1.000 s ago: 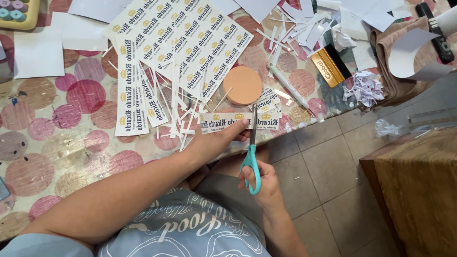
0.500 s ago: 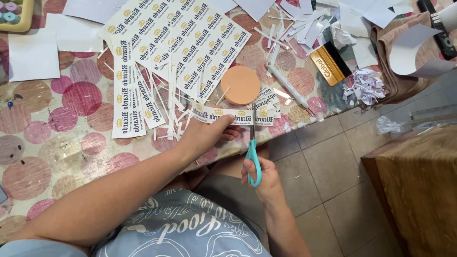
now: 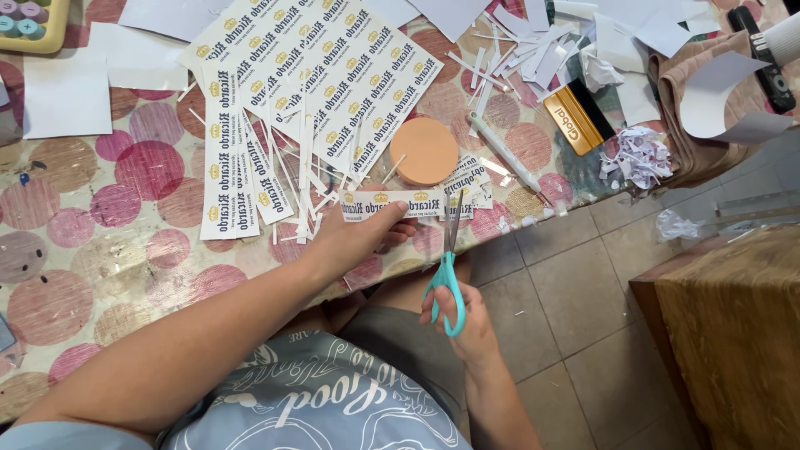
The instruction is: Cutting thin strips of printed labels from a sheet using scissors
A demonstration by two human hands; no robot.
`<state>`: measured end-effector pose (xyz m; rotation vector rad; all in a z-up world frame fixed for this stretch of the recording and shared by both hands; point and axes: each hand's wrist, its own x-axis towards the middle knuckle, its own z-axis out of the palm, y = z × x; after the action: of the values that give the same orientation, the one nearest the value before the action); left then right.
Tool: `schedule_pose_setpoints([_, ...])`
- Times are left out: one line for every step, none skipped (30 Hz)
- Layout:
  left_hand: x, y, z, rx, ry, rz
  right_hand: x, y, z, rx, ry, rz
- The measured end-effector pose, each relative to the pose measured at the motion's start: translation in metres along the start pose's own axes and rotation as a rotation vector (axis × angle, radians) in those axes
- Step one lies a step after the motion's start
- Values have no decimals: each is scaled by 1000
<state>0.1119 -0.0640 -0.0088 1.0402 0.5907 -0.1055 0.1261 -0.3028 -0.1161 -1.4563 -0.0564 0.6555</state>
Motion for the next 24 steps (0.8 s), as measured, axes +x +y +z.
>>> schedule_pose_setpoints([1,-1,0,0,-1,0,-1,-1,-1,0,0,0])
schedule_pose_setpoints([2,-2,0,-13,-2,17,-3,-1,-2,-22,-22,-8])
schedule_pose_setpoints([3,-3,0,-26,-4,34,-4,-2,-3,-43,-43,-16])
schedule_pose_setpoints([2,-2,-1,-26,-5,35,-4,0,-3,-43,-43,-16])
schedule_pose_setpoints([1,-2,-2,6,-30,43,-4,2,-3,-45,-41,-37])
schedule_pose_setpoints([0,-2,-3,37,-55,51,-4,3,-3,-47,-38,-58])
schedule_pose_setpoints([-2,-3,-6,37,-55,51,-4,3,-2,-47,-38,-58])
schedule_pose_setpoints([-3,-4,-8,75,-60,36,-4,2,-1,-38,-31,-66])
schedule_pose_setpoints([-5,-5,-11,112,-63,21,-3,0,1,-30,-26,-74])
schedule_pose_setpoints([-7,-4,-11,111,-62,22,-3,1,1,-31,-27,-74])
schedule_pose_setpoints([-9,-4,-11,139,-63,14,-2,2,1,-18,-29,-71])
schedule_pose_setpoints([-12,-4,-11,167,-64,6,-2,2,2,-6,-31,-68])
schedule_pose_setpoints([-11,-6,-12,165,-63,8,-2,0,3,-7,-33,-68])
schedule_pose_setpoints([-10,-7,-13,162,-79,13,-3,-2,4,-7,-36,-69])
schedule_pose_setpoints([-10,-10,-13,157,-94,19,-4,-4,5,-9,-40,-68])
schedule_pose_setpoints([-15,-7,-13,154,-93,19,-4,-4,6,-12,-41,-67])
schedule_pose_setpoints([-19,-4,-14,141,-86,19,-4,-5,8,-22,-61,-87])
schedule_pose_setpoints([-23,0,-15,127,-79,19,-4,-6,9,-33,-81,-107])
schedule_pose_setpoints([-24,0,-16,123,-78,22,-4,-9,11,-37,-85,-108])
schedule_pose_setpoints([-25,0,-18,128,-80,36,-5,-11,13,-45,-92,-113])
schedule_pose_setpoints([-27,0,-19,131,-81,50,-6,-13,15,-55,-101,-118])
schedule_pose_setpoints([-28,0,-21,126,-78,54,-6,-13,16,-60,-107,-118])
schedule_pose_setpoints([-29,1,-24,128,-73,61,-6,-13,19,-71,-113,-121])
schedule_pose_setpoints([-30,2,-26,130,-69,69,-5,-13,21,-82,-119,-124])
